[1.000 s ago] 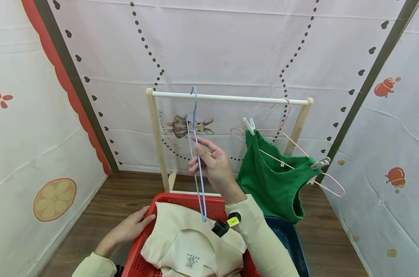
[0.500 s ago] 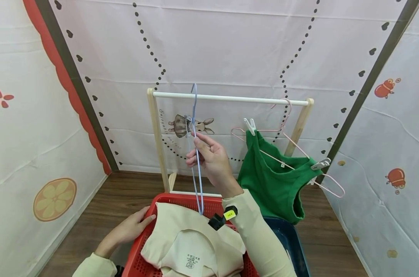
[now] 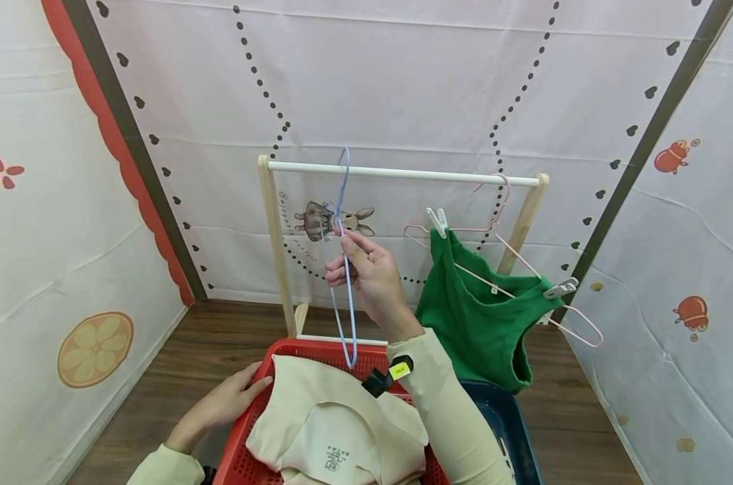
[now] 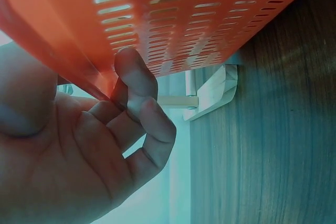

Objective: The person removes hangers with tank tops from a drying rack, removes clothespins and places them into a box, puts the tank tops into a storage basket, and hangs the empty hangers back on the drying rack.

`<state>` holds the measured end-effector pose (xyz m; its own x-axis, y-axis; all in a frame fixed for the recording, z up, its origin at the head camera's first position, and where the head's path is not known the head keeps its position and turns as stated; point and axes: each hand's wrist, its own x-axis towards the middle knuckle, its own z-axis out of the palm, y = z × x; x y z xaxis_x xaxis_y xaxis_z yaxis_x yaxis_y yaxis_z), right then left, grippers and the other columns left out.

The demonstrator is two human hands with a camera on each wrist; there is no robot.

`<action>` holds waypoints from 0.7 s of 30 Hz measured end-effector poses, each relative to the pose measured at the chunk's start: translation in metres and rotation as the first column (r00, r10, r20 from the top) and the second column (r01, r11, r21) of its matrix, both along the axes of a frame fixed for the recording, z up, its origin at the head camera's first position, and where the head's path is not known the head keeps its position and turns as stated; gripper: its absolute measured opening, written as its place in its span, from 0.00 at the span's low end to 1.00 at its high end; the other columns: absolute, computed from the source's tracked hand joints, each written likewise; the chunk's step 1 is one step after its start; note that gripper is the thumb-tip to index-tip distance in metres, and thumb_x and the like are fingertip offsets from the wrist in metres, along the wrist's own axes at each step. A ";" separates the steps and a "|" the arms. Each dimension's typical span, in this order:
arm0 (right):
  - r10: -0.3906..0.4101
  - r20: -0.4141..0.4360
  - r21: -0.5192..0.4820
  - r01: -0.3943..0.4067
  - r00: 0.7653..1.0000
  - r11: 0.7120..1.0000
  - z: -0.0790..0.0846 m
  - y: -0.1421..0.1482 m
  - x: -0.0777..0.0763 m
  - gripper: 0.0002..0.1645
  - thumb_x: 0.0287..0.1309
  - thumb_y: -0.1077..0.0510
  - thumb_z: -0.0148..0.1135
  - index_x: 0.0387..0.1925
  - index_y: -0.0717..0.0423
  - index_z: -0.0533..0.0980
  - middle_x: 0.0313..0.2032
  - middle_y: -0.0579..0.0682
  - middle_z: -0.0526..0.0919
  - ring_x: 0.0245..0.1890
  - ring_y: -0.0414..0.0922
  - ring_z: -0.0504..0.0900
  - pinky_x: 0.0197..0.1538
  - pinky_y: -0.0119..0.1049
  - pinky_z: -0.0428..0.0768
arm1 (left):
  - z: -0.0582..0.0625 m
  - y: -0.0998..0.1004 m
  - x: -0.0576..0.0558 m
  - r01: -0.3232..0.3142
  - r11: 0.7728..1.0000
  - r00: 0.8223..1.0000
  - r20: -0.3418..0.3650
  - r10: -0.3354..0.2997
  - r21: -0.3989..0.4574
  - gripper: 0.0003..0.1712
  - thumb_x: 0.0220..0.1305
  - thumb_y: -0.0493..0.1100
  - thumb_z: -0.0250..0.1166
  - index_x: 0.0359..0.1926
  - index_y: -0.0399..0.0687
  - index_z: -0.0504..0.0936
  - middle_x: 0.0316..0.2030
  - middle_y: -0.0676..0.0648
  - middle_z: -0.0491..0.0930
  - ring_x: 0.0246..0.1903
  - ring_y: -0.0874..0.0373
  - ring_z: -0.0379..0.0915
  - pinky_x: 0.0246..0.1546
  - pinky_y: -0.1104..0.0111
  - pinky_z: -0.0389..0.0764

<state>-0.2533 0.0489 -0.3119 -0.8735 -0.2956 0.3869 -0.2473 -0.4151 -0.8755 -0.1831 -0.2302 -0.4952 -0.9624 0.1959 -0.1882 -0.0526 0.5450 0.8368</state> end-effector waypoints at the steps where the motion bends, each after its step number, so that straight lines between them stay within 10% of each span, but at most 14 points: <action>1: 0.004 0.003 -0.003 -0.004 1.000 1.000 -0.001 0.000 0.000 0.25 0.76 0.56 0.49 0.65 0.68 0.68 0.24 0.47 0.84 0.22 0.38 0.84 0.34 0.30 0.84 | 0.000 0.000 0.000 -0.002 1.000 1.000 0.001 0.002 0.000 0.32 0.75 0.48 0.55 0.72 0.38 0.60 0.46 0.39 0.80 0.30 0.54 0.83 0.28 0.61 0.85; 21: 0.028 -0.009 0.101 -0.027 1.000 0.995 -0.021 -0.005 -0.002 0.28 0.76 0.49 0.47 0.67 0.62 0.68 0.28 0.47 0.85 0.24 0.40 0.85 0.36 0.33 0.84 | 0.000 0.000 0.000 0.008 1.000 1.000 0.007 -0.008 0.025 0.32 0.75 0.49 0.55 0.72 0.39 0.60 0.42 0.42 0.80 0.29 0.55 0.83 0.27 0.62 0.85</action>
